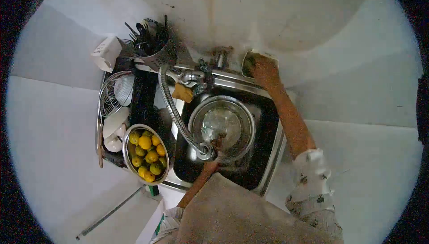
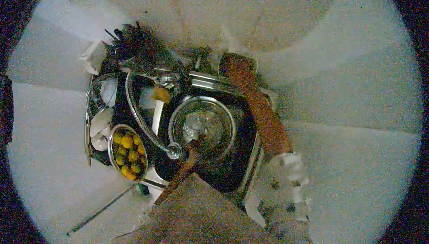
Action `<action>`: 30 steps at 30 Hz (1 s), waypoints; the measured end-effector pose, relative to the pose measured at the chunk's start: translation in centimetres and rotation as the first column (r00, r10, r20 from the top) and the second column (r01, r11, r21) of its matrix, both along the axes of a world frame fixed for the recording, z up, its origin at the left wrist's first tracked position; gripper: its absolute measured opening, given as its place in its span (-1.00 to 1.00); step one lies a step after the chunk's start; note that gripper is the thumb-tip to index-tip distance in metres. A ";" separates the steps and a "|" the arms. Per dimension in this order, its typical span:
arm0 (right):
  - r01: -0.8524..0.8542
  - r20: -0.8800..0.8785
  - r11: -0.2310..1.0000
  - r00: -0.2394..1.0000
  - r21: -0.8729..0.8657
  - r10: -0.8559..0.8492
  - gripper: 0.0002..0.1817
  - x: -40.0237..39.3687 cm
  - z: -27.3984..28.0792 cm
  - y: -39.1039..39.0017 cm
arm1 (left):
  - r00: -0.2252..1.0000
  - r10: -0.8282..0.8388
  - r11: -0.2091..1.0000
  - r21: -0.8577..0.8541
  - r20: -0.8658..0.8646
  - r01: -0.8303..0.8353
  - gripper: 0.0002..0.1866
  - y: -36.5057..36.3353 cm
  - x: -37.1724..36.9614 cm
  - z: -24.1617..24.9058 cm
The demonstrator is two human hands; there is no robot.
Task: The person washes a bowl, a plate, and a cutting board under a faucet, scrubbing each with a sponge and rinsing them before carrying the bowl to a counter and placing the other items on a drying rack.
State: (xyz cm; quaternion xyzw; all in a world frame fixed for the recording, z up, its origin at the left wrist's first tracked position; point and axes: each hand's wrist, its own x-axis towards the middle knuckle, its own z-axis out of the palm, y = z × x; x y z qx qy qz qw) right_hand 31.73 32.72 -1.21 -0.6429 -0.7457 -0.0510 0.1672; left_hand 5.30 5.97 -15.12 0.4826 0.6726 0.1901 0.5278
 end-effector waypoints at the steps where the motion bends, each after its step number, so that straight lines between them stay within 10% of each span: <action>1: 0.126 -0.160 0.987 0.977 -0.104 -0.142 -0.65 -0.8 2.8 -1.6 | 1.000 0.017 1.000 0.013 0.006 -0.017 -0.59 0.1 0.4 -0.1; 5: 0.212 -0.477 0.957 0.832 -0.196 -0.282 -0.64 -2.5 4.9 -10.3 | 0.997 0.072 0.996 0.056 -0.008 -0.072 -0.58 0.3 0.3 0.9; 8: 0.136 -0.641 0.905 0.664 -0.402 -0.385 -0.71 -4.4 1.0 -16.5 | 0.806 -0.510 0.841 0.022 -0.302 0.540 -0.73 1.0 -1.1 3.4; 9: 0.097 -0.753 0.949 0.587 -0.301 -0.299 -0.73 -4.7 -2.3 -18.5 | 0.862 -0.351 0.831 0.302 -0.366 0.467 -0.82 0.0 -1.4 1.4; 10: 0.099 -0.755 0.950 0.584 -0.297 -0.297 -0.73 -5.4 -2.4 -20.1 | 0.860 -0.352 0.828 0.305 -0.370 0.470 -0.82 0.0 -1.6 1.9; 12: -0.036 -0.719 0.729 0.203 -0.683 -0.664 -0.69 -6.8 -2.3 -23.0 | 0.973 -0.168 0.982 0.066 -0.158 0.180 -0.81 0.2 -1.9 3.8; 15: -0.045 -0.610 0.642 0.368 -0.765 -0.701 -0.65 -7.1 -5.8 -26.5 | 0.974 -0.133 0.990 0.025 -0.181 0.140 -0.76 -0.4 -1.7 5.7; 19: 0.055 -0.604 0.636 0.261 -0.770 -0.753 -0.59 -10.1 -4.2 -28.2 | 0.920 -0.289 0.909 0.225 -0.264 0.350 -0.80 -0.3 -2.5 10.5; 25: 0.268 -0.595 0.857 0.628 -0.439 -0.501 -0.57 -13.1 -5.3 -30.1 | 0.921 -0.316 0.890 0.265 -0.226 0.371 -0.75 -1.8 -3.9 9.3; 30: -0.011 -0.467 0.944 0.871 -0.330 -0.153 -0.66 -16.2 -4.0 -30.0 | 0.909 -0.374 0.912 0.106 -0.185 0.397 -0.77 -2.0 -2.9 11.0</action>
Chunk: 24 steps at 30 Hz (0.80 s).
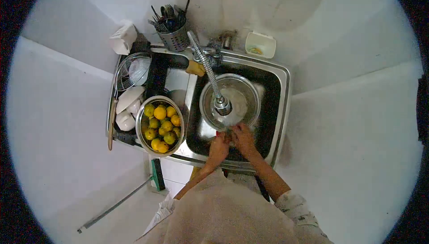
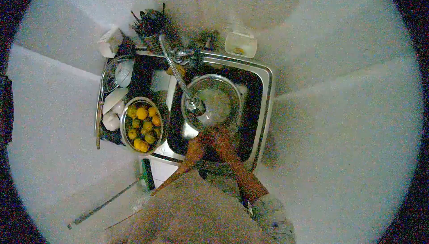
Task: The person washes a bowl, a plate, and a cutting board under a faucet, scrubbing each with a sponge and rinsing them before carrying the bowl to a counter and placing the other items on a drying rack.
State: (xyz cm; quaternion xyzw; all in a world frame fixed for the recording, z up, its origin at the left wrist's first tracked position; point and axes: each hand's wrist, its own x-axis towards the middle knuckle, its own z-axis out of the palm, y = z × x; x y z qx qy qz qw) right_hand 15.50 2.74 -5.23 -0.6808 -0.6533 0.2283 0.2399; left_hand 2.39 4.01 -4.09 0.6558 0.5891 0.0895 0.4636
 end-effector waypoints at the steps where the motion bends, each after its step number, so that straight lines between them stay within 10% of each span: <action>1: 0.006 0.003 1.000 1.000 -0.001 -0.006 -0.66 0.3 0.3 0.3 | 1.000 0.008 1.000 0.002 -0.002 -0.008 -0.78 0.0 0.2 0.7; 22: 0.030 0.031 0.999 0.999 0.014 -0.030 -0.66 2.1 -2.5 -1.3 | 0.987 0.001 0.984 0.174 0.160 -0.029 -0.72 -0.8 -0.9 -1.4; 24: 0.436 -0.185 0.886 0.869 -0.155 -0.460 -0.63 4.2 -2.9 -0.6 | 0.989 0.020 0.988 0.148 0.147 -0.042 -0.71 -0.7 -0.9 -0.2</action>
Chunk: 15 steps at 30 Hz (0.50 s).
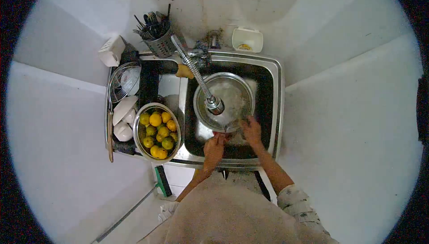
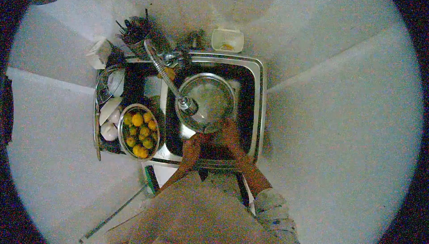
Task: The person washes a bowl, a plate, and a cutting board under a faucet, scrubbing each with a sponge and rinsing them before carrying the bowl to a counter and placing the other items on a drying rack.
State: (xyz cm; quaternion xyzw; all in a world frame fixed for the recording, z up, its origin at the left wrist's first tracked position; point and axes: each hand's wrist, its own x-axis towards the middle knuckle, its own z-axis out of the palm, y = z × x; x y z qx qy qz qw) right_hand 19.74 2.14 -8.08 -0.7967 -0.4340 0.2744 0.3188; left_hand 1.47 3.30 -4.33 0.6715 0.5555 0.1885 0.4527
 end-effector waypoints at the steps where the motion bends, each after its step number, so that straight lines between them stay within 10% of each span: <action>1: 0.001 -0.001 1.000 1.000 -0.002 -0.001 -0.63 0.2 1.4 0.3 | 0.999 -0.021 0.999 -0.027 -0.048 0.020 -0.70 0.2 0.1 0.7; 4: 0.053 -0.421 0.998 0.906 0.040 -0.031 -0.59 -0.1 6.2 0.7 | 0.998 -0.039 0.996 -0.079 -0.045 0.035 -0.71 0.2 0.7 0.3; 7: -0.195 -0.041 0.979 0.979 0.065 0.198 -0.64 -2.5 5.9 0.7 | 0.998 -0.063 0.998 -0.024 -0.017 0.063 -0.73 -0.5 1.4 -1.3; 9: -0.374 0.229 0.900 0.878 -0.222 0.421 -0.70 -3.2 5.4 1.8 | 0.995 -0.097 0.994 0.055 -0.039 0.099 -0.73 -1.3 1.9 -1.7; 11: -0.373 0.257 0.878 0.855 -0.301 0.451 -0.73 -3.0 3.5 2.1 | 0.942 -0.124 0.992 -0.015 -0.313 0.125 -0.72 -1.8 2.2 -1.1; 15: -0.417 0.346 0.793 0.737 -0.445 0.581 -0.79 -4.0 3.3 2.1 | 0.978 -0.044 0.990 0.122 -0.203 0.070 -0.69 -2.7 1.2 -0.9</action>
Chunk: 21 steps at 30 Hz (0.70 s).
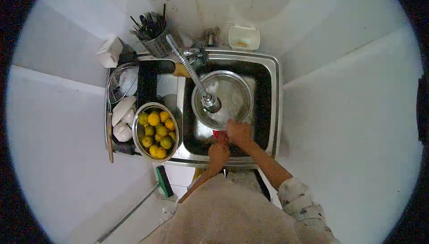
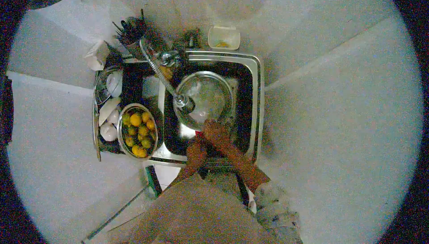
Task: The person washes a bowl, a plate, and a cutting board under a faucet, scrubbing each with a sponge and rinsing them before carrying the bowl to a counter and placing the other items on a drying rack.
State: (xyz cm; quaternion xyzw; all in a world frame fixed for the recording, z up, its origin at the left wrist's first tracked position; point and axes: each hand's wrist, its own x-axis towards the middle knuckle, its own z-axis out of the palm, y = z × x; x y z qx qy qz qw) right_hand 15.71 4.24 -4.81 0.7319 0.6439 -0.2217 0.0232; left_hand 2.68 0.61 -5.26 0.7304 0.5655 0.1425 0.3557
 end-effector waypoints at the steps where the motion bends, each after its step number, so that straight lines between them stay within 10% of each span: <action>1: 0.000 -0.001 1.000 1.000 -0.003 0.000 -0.79 0.1 -0.6 -0.3 | 1.000 -0.002 1.000 -0.008 0.007 0.002 -0.69 -0.1 0.1 -0.3; 3: -0.034 -0.113 0.969 0.992 0.244 0.063 -0.77 0.8 -1.7 0.0 | 1.000 0.001 1.000 -0.011 0.016 0.000 -0.69 0.1 0.2 -0.6; 7: -0.102 -0.156 0.989 0.981 0.109 0.118 -0.74 0.1 -1.5 -0.3 | 1.000 -0.004 1.000 0.009 0.001 0.004 -0.73 0.1 -0.6 -1.1; 9: 0.490 -0.354 0.847 0.845 0.208 -0.401 -0.68 1.6 -2.4 0.0 | 0.997 -0.042 0.990 0.139 0.067 0.032 -0.75 0.0 -0.7 -1.1; 10: 0.490 -0.356 0.847 0.844 0.205 -0.402 -0.68 1.6 -3.2 -0.4 | 0.989 0.060 0.997 0.039 0.136 -0.066 -0.77 0.2 -0.5 -0.4; 12: 0.664 -0.774 0.543 -0.086 -0.514 -0.628 -0.60 1.6 -4.3 -1.1 | 0.964 0.177 0.984 -0.066 0.199 -0.168 -0.79 0.7 0.2 -0.1; 14: 0.615 -0.753 0.545 -0.127 -0.570 -0.645 -0.56 0.0 -1.3 -0.8 | 0.889 0.230 0.973 -0.102 0.397 -0.206 -0.79 1.1 0.5 -0.7; 19: 0.514 -0.688 0.548 -0.121 -0.660 -0.715 -0.49 -0.7 2.0 1.5 | 0.961 0.111 0.992 -0.091 0.255 -0.090 -0.77 0.9 0.6 -3.0; 21: 0.556 -0.727 0.469 -0.521 -0.686 -0.446 -0.52 -0.4 -2.6 1.9 | 0.957 0.114 0.993 -0.051 0.268 -0.104 -0.76 1.2 1.1 -2.9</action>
